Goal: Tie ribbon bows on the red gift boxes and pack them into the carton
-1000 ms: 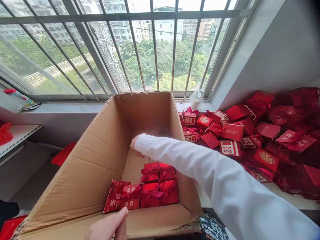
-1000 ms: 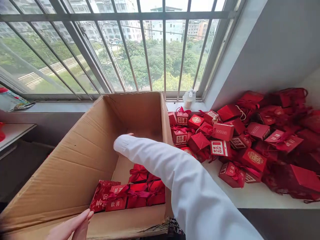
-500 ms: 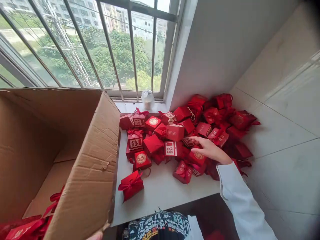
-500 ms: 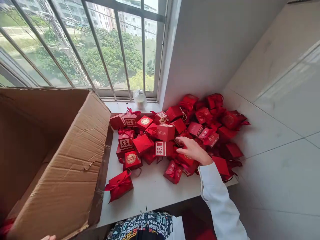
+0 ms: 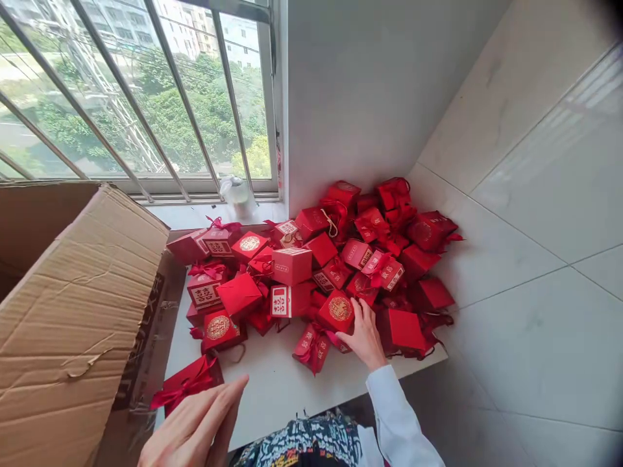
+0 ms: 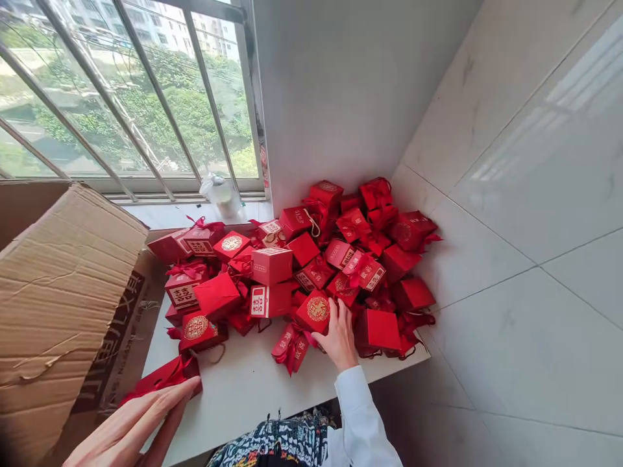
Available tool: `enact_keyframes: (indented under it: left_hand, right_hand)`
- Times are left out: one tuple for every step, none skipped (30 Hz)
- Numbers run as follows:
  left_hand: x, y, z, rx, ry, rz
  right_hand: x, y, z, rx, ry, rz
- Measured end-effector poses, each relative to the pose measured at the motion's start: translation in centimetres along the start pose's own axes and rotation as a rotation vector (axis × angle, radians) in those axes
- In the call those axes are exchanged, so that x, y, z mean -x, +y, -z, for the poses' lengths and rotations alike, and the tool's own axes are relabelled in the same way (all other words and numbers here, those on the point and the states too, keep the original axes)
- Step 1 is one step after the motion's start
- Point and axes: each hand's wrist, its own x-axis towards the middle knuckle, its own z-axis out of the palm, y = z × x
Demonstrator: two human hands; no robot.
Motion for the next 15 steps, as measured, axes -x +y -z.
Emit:
enact_keyframes:
  left_hand:
    - [-0.7,0.2,-0.3,-0.001,-0.006,-0.026]
    - [-1.4,0.4,-0.7,0.002,-0.013,-0.059]
    - [-2.1,0.6,-1.0,0.006,-0.023,-0.089]
    - [-2.8,0.8,-1.4,0.012,-0.035,-0.113]
    - [-3.4,1.0,-1.8,0.022,-0.052,-0.135]
    - [-3.9,1.1,-2.2,0.033,-0.074,-0.15]
    - [-4.3,1.1,-2.7,0.044,-0.096,-0.159]
    - [-4.5,1.1,-3.1,0.055,-0.109,-0.164]
    - [-4.6,1.1,-3.5,0.065,-0.117,-0.159]
    - [-4.6,1.0,-4.0,0.075,-0.126,-0.143]
    - [-4.6,0.8,-4.3,0.09,-0.139,-0.111]
    - [-4.4,0.6,-4.7,0.115,-0.157,-0.066]
    - [-4.3,0.5,-5.1,0.152,-0.188,-0.01]
    - [-4.2,0.3,-5.4,0.204,-0.23,0.05]
    - [-4.1,0.2,-5.7,0.269,-0.277,0.109]
  right_hand:
    - [-0.6,-0.5,-0.4,0.032,-0.021,0.013]
    - [-1.1,-1.0,-0.7,0.049,-0.039,0.015]
    - [-1.5,-1.3,-1.0,0.055,-0.052,0.007]
    - [-1.8,-1.5,-1.2,0.052,-0.057,-0.008]
    - [-2.0,-1.6,-1.3,0.042,-0.057,-0.025]
    - [-2.1,-1.7,-1.4,0.029,-0.053,-0.039]
    - [-2.2,-1.7,-1.3,0.015,-0.047,-0.052]
    - [-2.2,-1.7,-1.1,0.0,-0.043,-0.066]
    - [-2.1,-1.7,-0.8,-0.014,-0.038,-0.08]
    - [-2.0,-1.6,-0.4,-0.02,-0.032,-0.092]
    - [-1.9,-1.6,0.0,-0.036,-0.023,-0.113]
    - [-1.7,-1.6,0.5,-0.082,-0.02,-0.147]
    - [-1.5,-1.6,1.0,-0.173,-0.025,-0.195]
    - [-1.3,-1.7,1.5,-0.313,-0.043,-0.25]
    - [-1.0,-1.9,2.0,-0.491,-0.079,-0.309]
